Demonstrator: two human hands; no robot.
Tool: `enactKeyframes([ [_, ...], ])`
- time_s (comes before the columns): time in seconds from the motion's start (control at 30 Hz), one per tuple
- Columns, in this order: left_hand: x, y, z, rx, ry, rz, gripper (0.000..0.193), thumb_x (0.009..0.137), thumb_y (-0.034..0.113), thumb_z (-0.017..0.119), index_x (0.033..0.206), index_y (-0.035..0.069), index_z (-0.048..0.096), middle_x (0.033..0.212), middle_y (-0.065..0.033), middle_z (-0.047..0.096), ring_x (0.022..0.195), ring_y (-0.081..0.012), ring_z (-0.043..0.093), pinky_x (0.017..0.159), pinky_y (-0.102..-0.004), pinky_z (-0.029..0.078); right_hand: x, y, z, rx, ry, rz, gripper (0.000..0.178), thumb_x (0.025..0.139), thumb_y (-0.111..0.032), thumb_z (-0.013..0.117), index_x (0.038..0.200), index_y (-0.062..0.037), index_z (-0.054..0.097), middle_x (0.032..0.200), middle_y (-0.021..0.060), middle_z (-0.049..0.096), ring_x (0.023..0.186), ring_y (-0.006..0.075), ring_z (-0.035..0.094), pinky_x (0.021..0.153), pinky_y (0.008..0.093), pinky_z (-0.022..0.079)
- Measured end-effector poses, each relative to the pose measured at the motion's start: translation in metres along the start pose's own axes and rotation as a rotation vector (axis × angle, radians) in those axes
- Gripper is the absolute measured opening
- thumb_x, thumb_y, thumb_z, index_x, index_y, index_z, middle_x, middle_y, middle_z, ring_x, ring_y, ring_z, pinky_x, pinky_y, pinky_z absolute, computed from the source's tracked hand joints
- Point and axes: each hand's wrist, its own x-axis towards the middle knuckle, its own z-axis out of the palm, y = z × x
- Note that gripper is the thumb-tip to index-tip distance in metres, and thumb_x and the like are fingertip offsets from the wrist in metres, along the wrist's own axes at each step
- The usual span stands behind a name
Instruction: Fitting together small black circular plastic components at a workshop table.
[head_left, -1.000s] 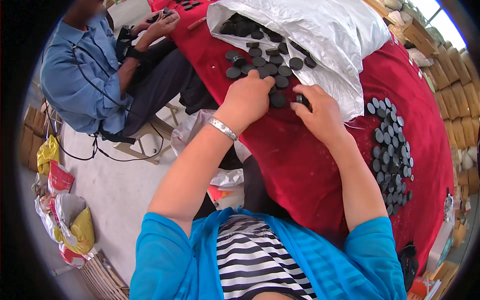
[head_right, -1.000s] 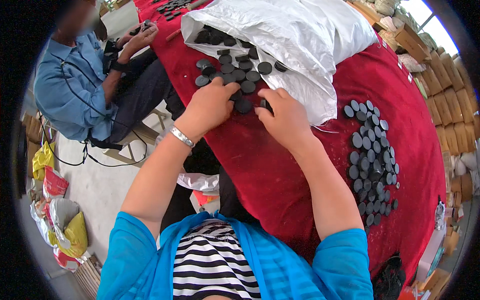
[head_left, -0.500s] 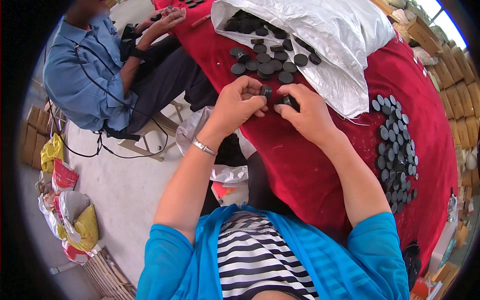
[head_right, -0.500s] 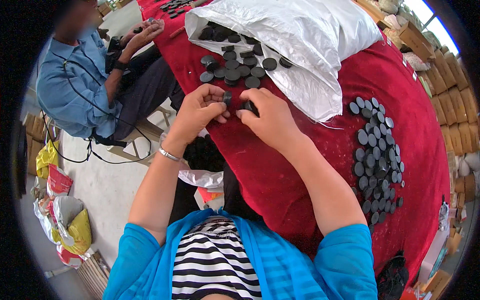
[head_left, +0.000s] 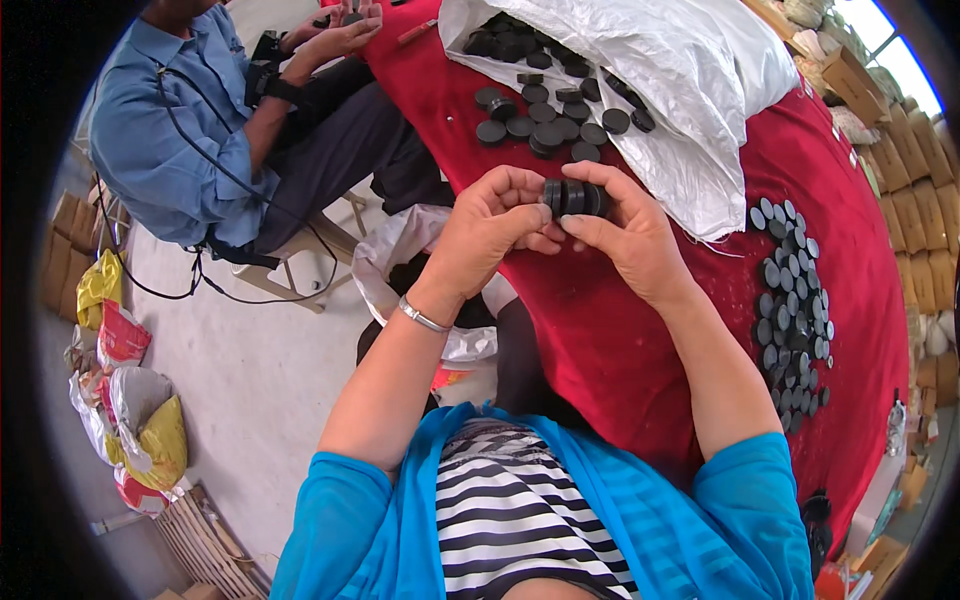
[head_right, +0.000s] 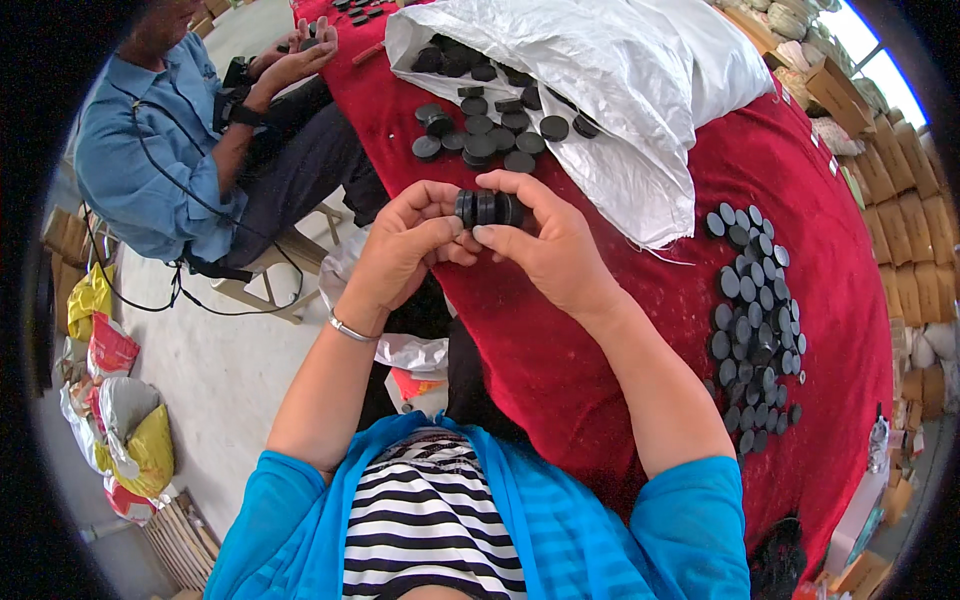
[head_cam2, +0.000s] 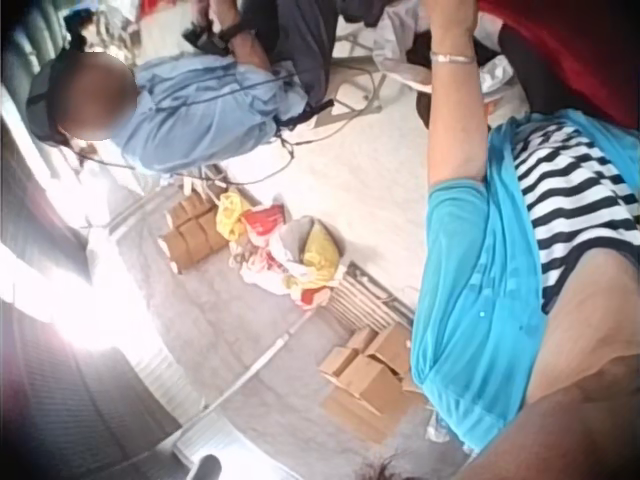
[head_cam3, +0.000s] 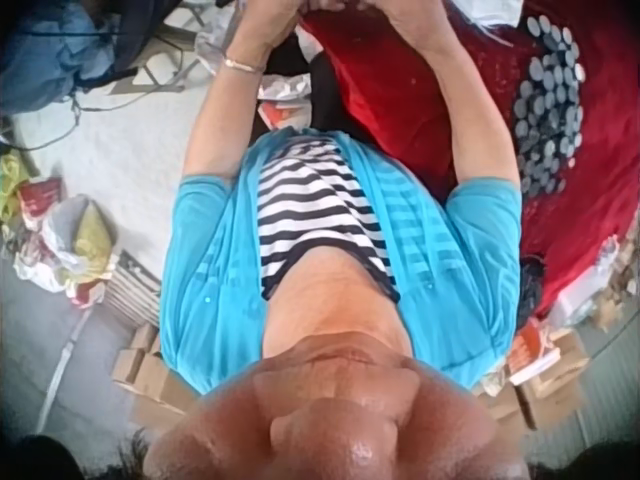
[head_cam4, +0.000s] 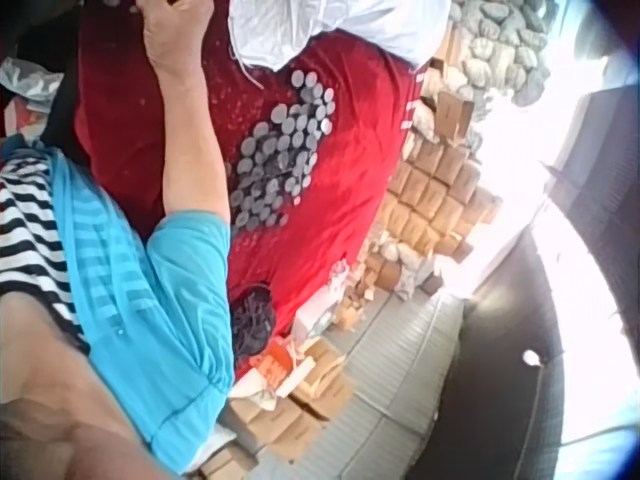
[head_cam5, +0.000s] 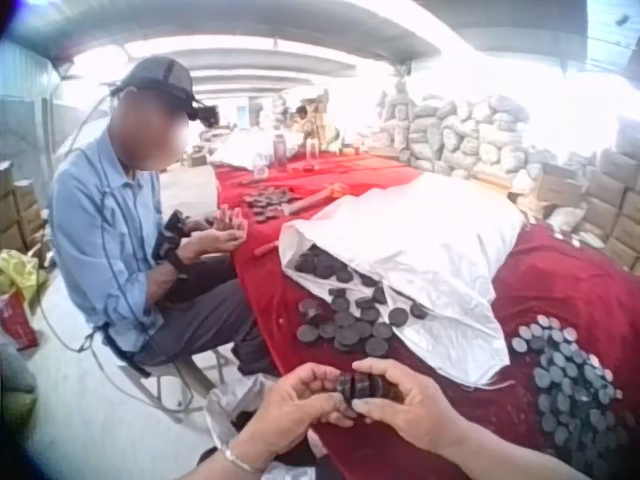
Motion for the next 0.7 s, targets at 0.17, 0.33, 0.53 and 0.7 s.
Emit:
enactKeyframes([
  [0.17,-0.019,0.006,-0.002,0.105,0.063,0.003,0.028,0.085,0.001,0.058,0.110,-0.004,0.048,0.099,-0.0149,0.061,0.078,-0.0202,0.066,0.066,-0.0285,0.057,-0.002,-0.003,0.017,-0.141,-0.021,0.012,0.041,0.081,-0.006,0.065,0.120,-0.0024,0.054,0.094,0.0062,0.060,0.079,0.0085,0.056,0.069,0.0243,0.048],
  [0.33,-0.060,0.016,-0.036,0.395,0.158,-0.030,0.029,0.086,0.000,0.056,0.114,-0.004,0.049,0.097,-0.0131,0.061,0.075,-0.0178,0.066,0.061,-0.0268,0.057,0.005,0.011,0.052,-0.606,-0.194,-0.363,0.044,0.082,-0.017,0.063,0.120,-0.0010,0.051,0.106,0.0209,0.059,0.098,0.0351,0.059,0.084,0.0377,0.048],
  [0.53,-0.084,0.002,-0.078,0.764,0.456,-0.075,0.029,0.087,0.004,0.059,0.112,-0.004,0.050,0.098,-0.0117,0.061,0.077,-0.0184,0.065,0.062,-0.0281,0.057,0.049,0.009,0.038,-1.018,-0.109,-0.536,0.036,0.084,-0.021,0.061,0.114,-0.0043,0.053,0.105,0.0174,0.057,0.095,0.0353,0.059,0.081,0.0424,0.048],
  [0.7,-0.048,0.007,-0.062,0.850,0.339,0.067,0.026,0.084,0.007,0.063,0.106,-0.003,0.055,0.088,-0.0104,0.062,0.072,-0.0134,0.063,0.058,-0.0263,0.053,0.086,0.009,-0.003,-1.229,0.058,-0.362,0.030,0.083,-0.020,0.062,0.109,-0.0064,0.056,0.106,0.0154,0.055,0.097,0.0341,0.058,0.082,0.0437,0.048],
])
